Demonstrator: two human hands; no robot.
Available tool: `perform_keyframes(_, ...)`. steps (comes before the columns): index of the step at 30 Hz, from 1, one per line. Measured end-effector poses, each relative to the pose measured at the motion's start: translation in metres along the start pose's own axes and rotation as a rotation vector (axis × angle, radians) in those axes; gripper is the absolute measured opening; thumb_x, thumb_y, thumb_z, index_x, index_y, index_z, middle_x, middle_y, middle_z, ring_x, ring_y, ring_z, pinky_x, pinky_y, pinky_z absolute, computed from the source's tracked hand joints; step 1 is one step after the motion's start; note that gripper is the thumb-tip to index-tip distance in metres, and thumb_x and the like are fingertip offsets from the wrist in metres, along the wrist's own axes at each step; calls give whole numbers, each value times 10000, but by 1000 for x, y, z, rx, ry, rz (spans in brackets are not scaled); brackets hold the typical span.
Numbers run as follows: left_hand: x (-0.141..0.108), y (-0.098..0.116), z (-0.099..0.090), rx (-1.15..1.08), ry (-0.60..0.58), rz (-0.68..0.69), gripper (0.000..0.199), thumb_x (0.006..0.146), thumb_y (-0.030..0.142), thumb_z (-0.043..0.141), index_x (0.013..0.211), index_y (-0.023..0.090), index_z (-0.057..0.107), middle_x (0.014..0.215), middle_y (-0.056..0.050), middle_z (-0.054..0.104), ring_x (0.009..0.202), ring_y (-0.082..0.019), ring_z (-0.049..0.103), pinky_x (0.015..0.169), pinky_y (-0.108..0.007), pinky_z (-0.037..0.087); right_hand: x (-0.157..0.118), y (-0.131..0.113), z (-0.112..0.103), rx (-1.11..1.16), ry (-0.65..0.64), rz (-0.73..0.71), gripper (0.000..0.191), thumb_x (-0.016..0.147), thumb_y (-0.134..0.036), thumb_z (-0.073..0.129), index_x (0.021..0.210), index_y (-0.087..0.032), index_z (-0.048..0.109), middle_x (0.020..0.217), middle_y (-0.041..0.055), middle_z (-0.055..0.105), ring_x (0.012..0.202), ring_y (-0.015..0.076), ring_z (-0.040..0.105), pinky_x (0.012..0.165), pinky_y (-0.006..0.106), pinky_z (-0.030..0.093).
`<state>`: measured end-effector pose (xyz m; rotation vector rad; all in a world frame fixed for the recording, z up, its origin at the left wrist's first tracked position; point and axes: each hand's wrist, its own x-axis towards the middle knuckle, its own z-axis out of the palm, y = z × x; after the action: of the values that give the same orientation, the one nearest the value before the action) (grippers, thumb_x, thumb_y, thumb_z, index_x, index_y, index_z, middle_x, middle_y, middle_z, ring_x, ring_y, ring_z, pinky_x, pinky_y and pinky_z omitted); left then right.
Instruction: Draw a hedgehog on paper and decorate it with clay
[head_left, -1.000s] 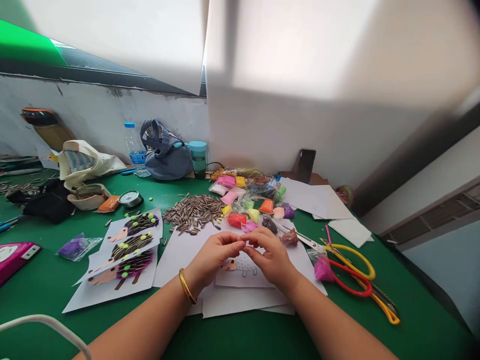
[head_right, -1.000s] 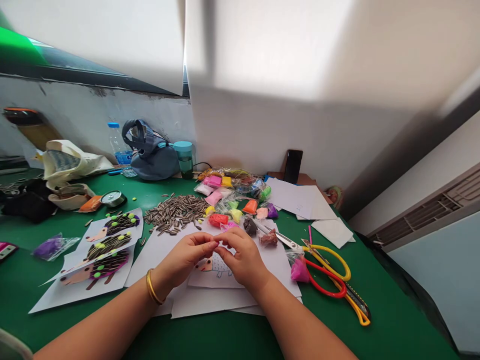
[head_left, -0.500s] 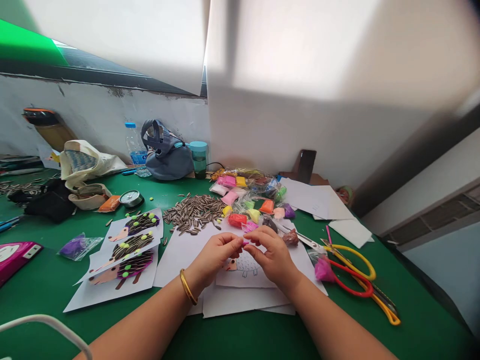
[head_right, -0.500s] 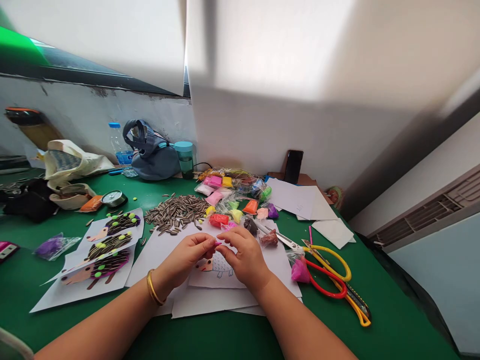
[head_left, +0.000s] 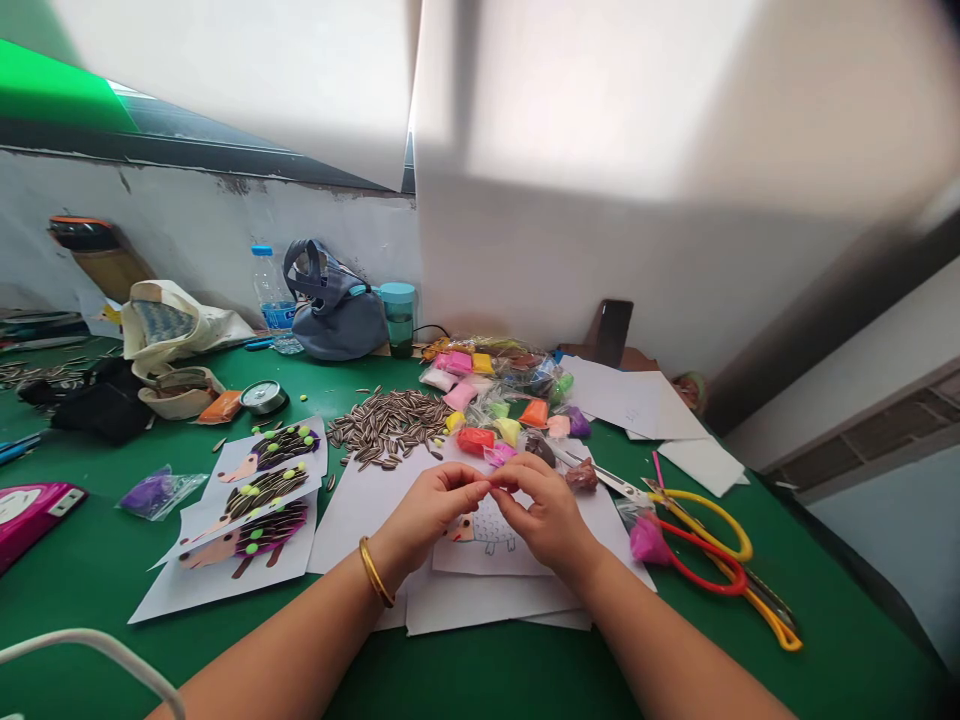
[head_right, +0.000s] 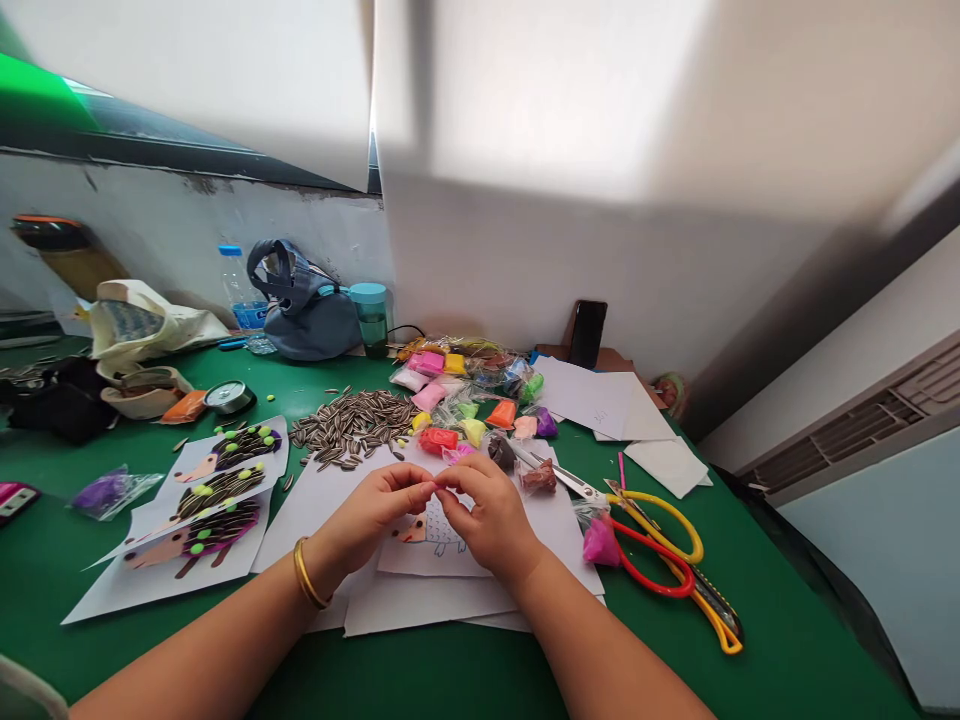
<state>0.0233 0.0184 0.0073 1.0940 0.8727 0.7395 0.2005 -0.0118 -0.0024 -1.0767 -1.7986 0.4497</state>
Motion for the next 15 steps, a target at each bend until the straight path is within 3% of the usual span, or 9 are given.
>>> perform_keyframes(6, 2, -1, 0, -11, -4, 32, 384, 762, 516, 702, 764, 134, 661, 734, -22, 579, 624, -99, 495, 515, -186, 369, 0, 1, 1, 3, 4, -4, 126, 886, -169, 574, 933, -225, 676, 875, 42, 634, 817, 176, 585, 727, 322, 494)
perform_keyframes(15, 1, 1, 1, 119, -16, 21, 399, 696, 516, 759, 785, 135, 678, 683, 2, 580, 491, -78, 470, 442, -200, 373, 0, -2, 2, -88, -6, -51, 119, 853, -133, 563, 870, -223, 640, 851, 33, 612, 808, 177, 568, 720, 312, 470)
